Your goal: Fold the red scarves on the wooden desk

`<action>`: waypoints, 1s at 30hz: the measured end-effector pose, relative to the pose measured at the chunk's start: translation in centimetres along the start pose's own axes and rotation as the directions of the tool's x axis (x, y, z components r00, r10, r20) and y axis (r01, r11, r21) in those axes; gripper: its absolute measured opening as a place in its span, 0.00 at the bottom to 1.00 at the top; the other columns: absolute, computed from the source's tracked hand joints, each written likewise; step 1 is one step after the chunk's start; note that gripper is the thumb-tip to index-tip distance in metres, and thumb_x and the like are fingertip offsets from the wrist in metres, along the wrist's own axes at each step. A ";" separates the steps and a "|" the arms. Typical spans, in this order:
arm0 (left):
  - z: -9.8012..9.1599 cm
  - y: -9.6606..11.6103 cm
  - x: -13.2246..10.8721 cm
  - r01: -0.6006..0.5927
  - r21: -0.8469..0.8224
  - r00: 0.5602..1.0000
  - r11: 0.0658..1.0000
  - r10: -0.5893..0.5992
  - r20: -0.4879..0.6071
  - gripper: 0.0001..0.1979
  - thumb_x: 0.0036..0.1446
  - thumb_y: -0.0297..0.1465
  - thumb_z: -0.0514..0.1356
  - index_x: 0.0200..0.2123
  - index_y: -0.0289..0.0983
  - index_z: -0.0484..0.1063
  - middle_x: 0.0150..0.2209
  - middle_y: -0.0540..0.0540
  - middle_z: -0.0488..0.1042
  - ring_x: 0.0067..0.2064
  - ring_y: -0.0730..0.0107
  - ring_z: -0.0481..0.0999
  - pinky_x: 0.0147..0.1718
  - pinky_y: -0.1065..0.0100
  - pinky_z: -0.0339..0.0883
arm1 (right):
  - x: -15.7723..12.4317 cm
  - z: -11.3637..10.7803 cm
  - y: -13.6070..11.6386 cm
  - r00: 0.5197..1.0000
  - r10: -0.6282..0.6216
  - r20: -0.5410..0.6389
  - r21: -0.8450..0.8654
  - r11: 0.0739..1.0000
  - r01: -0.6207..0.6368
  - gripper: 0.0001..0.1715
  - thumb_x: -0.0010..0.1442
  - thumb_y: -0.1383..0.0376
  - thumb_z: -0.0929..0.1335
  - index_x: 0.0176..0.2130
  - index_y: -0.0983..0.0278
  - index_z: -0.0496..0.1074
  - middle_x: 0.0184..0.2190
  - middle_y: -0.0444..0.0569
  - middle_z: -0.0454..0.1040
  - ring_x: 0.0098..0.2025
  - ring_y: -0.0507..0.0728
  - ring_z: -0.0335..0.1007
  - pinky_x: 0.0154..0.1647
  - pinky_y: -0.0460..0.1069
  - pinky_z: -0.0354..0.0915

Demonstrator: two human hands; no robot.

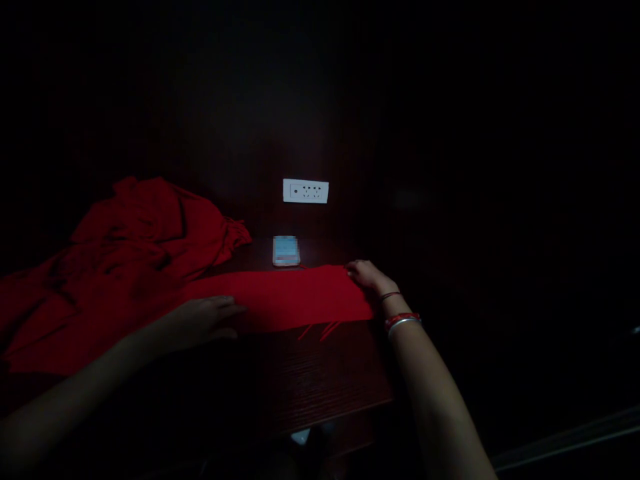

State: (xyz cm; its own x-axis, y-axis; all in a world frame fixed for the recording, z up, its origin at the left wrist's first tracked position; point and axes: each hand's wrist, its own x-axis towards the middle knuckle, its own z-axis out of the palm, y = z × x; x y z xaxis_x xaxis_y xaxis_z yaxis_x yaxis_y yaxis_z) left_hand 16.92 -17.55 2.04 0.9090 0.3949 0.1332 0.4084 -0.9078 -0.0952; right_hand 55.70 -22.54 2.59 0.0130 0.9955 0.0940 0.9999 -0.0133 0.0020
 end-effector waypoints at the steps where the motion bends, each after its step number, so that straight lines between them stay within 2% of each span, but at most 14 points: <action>1: -0.2 -0.2 0.2 0.003 -0.039 1.000 0.999 -0.003 0.015 0.22 0.53 0.45 0.45 0.47 0.41 0.61 0.42 0.46 0.67 0.40 0.67 0.68 0.37 0.70 0.61 | 0.0 -0.5 0.2 1.000 -0.012 0.022 -0.009 1.000 0.012 0.17 0.56 0.66 0.59 0.43 0.68 0.66 0.42 0.53 0.68 0.42 0.54 0.64 0.42 0.45 0.57; 3: -0.6 -0.4 1.0 0.022 -0.082 0.998 0.996 -0.017 0.055 0.21 0.56 0.42 0.40 0.46 0.42 0.63 0.42 0.47 0.68 0.41 0.69 0.67 0.39 0.70 0.60 | 0.0 -1.6 0.5 0.999 -0.024 0.046 -0.032 0.999 0.026 0.16 0.56 0.65 0.58 0.42 0.69 0.67 0.40 0.54 0.69 0.41 0.53 0.64 0.40 0.44 0.57; 5: -0.7 -0.5 2.6 0.086 -0.055 0.994 0.995 -0.081 0.077 0.23 0.57 0.41 0.36 0.44 0.42 0.65 0.40 0.47 0.69 0.40 0.68 0.68 0.39 0.68 0.60 | 0.0 -2.4 0.8 0.997 -0.017 0.080 -0.071 0.997 0.023 0.16 0.56 0.65 0.58 0.41 0.68 0.68 0.40 0.53 0.69 0.40 0.53 0.64 0.38 0.43 0.57; 7: -0.5 -0.3 4.6 0.137 -0.006 0.989 0.991 -0.136 0.050 0.24 0.57 0.43 0.36 0.45 0.40 0.64 0.41 0.44 0.68 0.40 0.66 0.68 0.39 0.66 0.60 | 0.0 -3.0 1.2 0.992 0.030 0.122 -0.119 0.993 -0.015 0.14 0.55 0.66 0.59 0.39 0.67 0.69 0.38 0.52 0.69 0.38 0.52 0.65 0.36 0.41 0.57; 10: 1.0 -0.1 7.0 0.113 0.002 0.994 0.994 -0.113 0.010 0.26 0.54 0.46 0.39 0.52 0.40 0.56 0.52 0.41 0.58 0.50 0.60 0.60 0.45 0.62 0.55 | 0.0 -3.4 2.1 0.986 0.133 0.102 -0.179 0.977 -0.113 0.14 0.55 0.66 0.59 0.36 0.67 0.70 0.38 0.52 0.69 0.36 0.51 0.65 0.36 0.41 0.57; 12: 2.4 -0.5 7.7 0.139 -0.032 0.988 0.990 -0.137 0.075 0.28 0.53 0.47 0.41 0.55 0.42 0.50 0.57 0.41 0.48 0.55 0.55 0.49 0.48 0.56 0.49 | 0.0 -3.1 2.5 0.980 0.192 0.050 -0.202 0.963 -0.179 0.15 0.55 0.66 0.58 0.36 0.69 0.70 0.39 0.54 0.68 0.38 0.52 0.64 0.37 0.42 0.57; 15: 4.4 -1.7 7.6 0.204 -0.092 0.970 0.975 -0.188 0.151 0.27 0.54 0.46 0.39 0.56 0.44 0.43 0.58 0.42 0.44 0.57 0.56 0.44 0.49 0.51 0.45 | -0.2 -1.9 2.3 0.959 0.283 -0.017 -0.232 0.932 -0.279 0.15 0.54 0.69 0.58 0.36 0.72 0.70 0.38 0.59 0.67 0.40 0.56 0.63 0.38 0.45 0.58; 17: 5.0 -2.1 7.0 0.196 -0.098 0.979 0.976 -0.189 0.083 0.27 0.55 0.45 0.39 0.56 0.42 0.44 0.58 0.41 0.44 0.57 0.59 0.44 0.50 0.52 0.43 | -0.4 -1.0 1.6 0.943 0.326 -0.073 -0.243 0.911 -0.334 0.16 0.53 0.72 0.57 0.37 0.73 0.69 0.40 0.61 0.65 0.42 0.58 0.61 0.37 0.47 0.58; 20: 4.2 -1.5 5.7 0.129 -0.084 0.989 0.988 -0.135 -0.069 0.25 0.55 0.43 0.42 0.54 0.38 0.52 0.57 0.40 0.48 0.56 0.60 0.47 0.51 0.56 0.44 | -0.8 0.0 0.1 0.922 0.346 -0.174 -0.246 0.891 -0.381 0.19 0.53 0.75 0.55 0.42 0.71 0.66 0.42 0.61 0.63 0.44 0.60 0.58 0.40 0.51 0.58; 22: 2.8 -0.3 4.4 0.026 -0.120 0.993 0.992 -0.039 -0.109 0.24 0.55 0.42 0.43 0.53 0.38 0.54 0.55 0.40 0.52 0.54 0.63 0.52 0.50 0.61 0.49 | -1.0 0.1 -1.0 0.911 0.316 -0.265 -0.243 0.893 -0.380 0.19 0.53 0.76 0.55 0.41 0.69 0.65 0.42 0.62 0.63 0.45 0.61 0.57 0.43 0.56 0.55; 24: 1.1 1.0 3.1 -0.105 -0.169 0.992 0.980 0.092 -0.082 0.24 0.53 0.41 0.47 0.53 0.40 0.53 0.52 0.43 0.56 0.51 0.66 0.58 0.47 0.65 0.54 | -1.2 -0.1 -2.4 0.911 0.239 -0.335 -0.209 0.924 -0.320 0.17 0.53 0.75 0.56 0.40 0.69 0.66 0.41 0.62 0.63 0.45 0.62 0.56 0.45 0.58 0.52; 26: -0.1 1.9 1.9 -0.192 -0.179 0.981 0.965 0.190 -0.031 0.25 0.51 0.39 0.51 0.53 0.42 0.53 0.49 0.45 0.59 0.47 0.67 0.62 0.44 0.67 0.57 | -1.4 -0.5 -4.1 0.942 0.107 -0.318 -0.119 0.981 -0.151 0.14 0.53 0.73 0.58 0.39 0.69 0.66 0.40 0.60 0.64 0.43 0.59 0.59 0.45 0.55 0.54; 28: -0.8 2.1 1.2 -0.170 -0.131 0.985 0.977 0.173 0.015 0.24 0.51 0.34 0.51 0.53 0.44 0.52 0.47 0.45 0.61 0.45 0.67 0.64 0.41 0.68 0.60 | -1.6 -0.8 -6.1 0.967 -0.102 -0.232 0.019 0.994 0.110 0.13 0.54 0.69 0.59 0.39 0.68 0.66 0.39 0.55 0.65 0.41 0.55 0.61 0.43 0.50 0.57; 30: -0.7 1.7 0.8 -0.100 -0.053 0.993 0.994 0.103 0.049 0.26 0.51 0.26 0.48 0.54 0.46 0.50 0.47 0.45 0.62 0.44 0.66 0.65 0.38 0.68 0.61 | -1.9 -0.9 -8.3 0.935 -0.318 -0.157 0.154 0.927 0.341 0.12 0.55 0.67 0.60 0.39 0.67 0.66 0.37 0.51 0.67 0.39 0.52 0.62 0.42 0.47 0.58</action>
State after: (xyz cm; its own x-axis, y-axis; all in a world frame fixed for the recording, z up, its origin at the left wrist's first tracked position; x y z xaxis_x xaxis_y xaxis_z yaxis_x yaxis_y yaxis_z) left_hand 18.26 -18.84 2.72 0.9492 0.3059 0.0741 0.3102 -0.9490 -0.0559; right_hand 47.34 -24.37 3.29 -0.3063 0.9203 0.2434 0.9322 0.3418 -0.1193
